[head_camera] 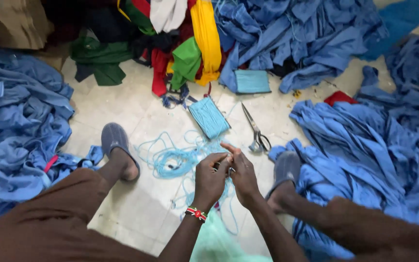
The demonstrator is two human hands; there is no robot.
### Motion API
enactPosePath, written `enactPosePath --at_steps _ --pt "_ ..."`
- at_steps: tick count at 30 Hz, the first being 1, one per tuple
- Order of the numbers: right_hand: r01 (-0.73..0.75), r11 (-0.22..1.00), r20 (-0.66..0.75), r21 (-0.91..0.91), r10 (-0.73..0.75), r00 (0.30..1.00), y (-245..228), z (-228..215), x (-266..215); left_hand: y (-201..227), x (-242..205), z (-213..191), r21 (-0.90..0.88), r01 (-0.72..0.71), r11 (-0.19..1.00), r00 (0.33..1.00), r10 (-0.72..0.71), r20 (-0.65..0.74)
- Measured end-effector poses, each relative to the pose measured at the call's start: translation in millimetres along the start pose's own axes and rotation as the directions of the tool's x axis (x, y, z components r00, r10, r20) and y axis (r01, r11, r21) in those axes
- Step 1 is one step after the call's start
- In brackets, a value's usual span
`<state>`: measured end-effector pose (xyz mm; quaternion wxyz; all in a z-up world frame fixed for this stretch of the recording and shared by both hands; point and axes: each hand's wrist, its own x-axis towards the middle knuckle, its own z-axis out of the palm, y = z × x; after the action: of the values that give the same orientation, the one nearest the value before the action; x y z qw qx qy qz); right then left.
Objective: Threading elastic cord through the waistband of blue fabric garments using a metal threading tool on a factory floor.
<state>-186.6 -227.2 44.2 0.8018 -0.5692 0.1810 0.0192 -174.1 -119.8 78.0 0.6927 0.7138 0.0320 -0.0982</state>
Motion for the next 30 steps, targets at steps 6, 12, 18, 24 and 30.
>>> enactPosePath --at_steps 6,12,18,24,30 --pt "-0.133 0.991 -0.033 0.026 0.133 0.991 10.0 11.3 -44.1 -10.0 -43.5 -3.1 0.283 -0.007 0.959 1.0 0.014 -0.021" --pt "-0.185 0.961 0.014 -0.203 0.192 0.981 14.2 12.3 -45.9 -14.9 -38.6 -10.8 0.052 0.13 0.99 0.989 -0.126 -0.074" --pt "0.108 0.789 0.225 -0.605 0.039 0.974 -0.4 -20.7 -43.4 -4.2 -25.0 -28.4 -0.189 0.083 0.978 0.976 -0.117 -0.181" --pt "0.135 0.92 0.042 -0.367 -0.128 0.991 -33.5 -28.1 -57.3 7.6 -26.6 -27.6 -0.351 -0.013 0.936 0.985 -0.049 -0.167" --pt "0.055 0.998 -0.118 -0.004 -0.055 0.991 -47.0 -8.2 -66.6 2.1 -37.5 -5.9 -0.392 0.054 0.918 0.999 -0.051 0.019"
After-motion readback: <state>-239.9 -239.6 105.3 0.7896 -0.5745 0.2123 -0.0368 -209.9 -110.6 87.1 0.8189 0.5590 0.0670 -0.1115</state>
